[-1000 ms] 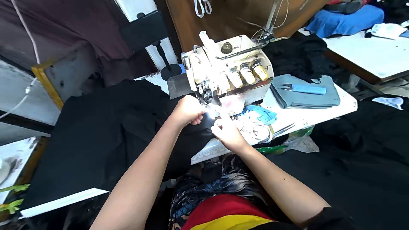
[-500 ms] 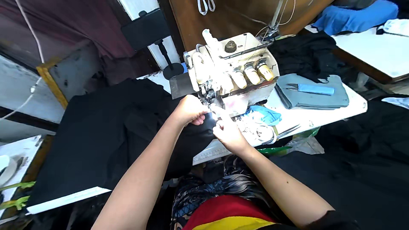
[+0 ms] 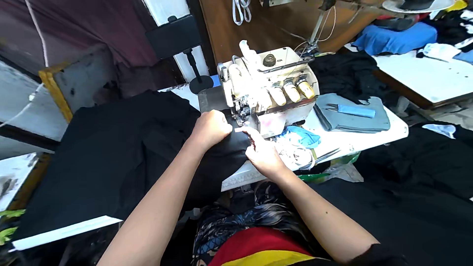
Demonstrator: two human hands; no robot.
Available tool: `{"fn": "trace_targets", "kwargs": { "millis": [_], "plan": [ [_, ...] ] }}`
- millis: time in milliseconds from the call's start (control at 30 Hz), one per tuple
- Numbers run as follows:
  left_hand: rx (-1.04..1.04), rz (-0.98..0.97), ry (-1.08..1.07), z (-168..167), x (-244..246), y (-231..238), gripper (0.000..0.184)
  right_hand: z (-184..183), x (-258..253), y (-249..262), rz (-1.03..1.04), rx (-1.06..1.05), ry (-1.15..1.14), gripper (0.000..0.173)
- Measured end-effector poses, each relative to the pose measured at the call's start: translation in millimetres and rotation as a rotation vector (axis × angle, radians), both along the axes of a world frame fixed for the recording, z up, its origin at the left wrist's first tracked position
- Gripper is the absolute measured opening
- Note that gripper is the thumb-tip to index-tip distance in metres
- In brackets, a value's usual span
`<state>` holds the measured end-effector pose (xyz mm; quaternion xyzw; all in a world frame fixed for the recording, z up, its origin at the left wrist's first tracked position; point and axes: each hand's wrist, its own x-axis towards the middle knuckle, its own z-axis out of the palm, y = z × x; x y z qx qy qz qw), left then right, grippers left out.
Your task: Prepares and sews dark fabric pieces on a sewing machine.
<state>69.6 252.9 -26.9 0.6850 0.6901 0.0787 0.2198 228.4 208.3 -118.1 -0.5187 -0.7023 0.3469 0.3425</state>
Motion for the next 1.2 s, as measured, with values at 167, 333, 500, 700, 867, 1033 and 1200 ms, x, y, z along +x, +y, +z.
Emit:
{"fn": "trace_targets", "kwargs": {
  "millis": [167, 333, 500, 700, 867, 1033, 1200],
  "plan": [
    [0.628, -0.45, -0.055, -46.8, -22.7, -15.8, 0.018, 3.9, -1.2, -0.4, -0.007, -0.017, -0.047, 0.054],
    [0.712, -0.577, 0.034, -67.9, -30.4, -14.9, 0.023, 7.1, -1.9, -1.4, -0.021, -0.024, -0.064, 0.053],
    [0.778, -0.642, 0.067, -71.3, -34.5, -11.3, 0.026, 11.2, -2.6, -0.9, -0.022, -0.041, -0.122, 0.053],
    [0.824, -0.696, 0.115, -72.4, -37.1, -7.4, 0.027, 20.1, -3.1, -1.1, -0.015, -0.107, -0.154, 0.052],
    [0.836, -0.731, 0.144, -71.5, -38.8, -5.0, 0.028, 24.4, -3.3, -1.2, -0.001, -0.122, -0.19, 0.054],
    [0.825, -0.771, 0.172, -69.4, -40.7, -1.6, 0.028, 25.2, -2.9, -1.8, 0.009, -0.116, -0.209, 0.054],
    [0.815, -0.793, 0.173, -67.7, -42.3, 0.3, 0.029, 27.3, -2.0, -2.1, 0.0, -0.092, -0.201, 0.054]
  ]
}}
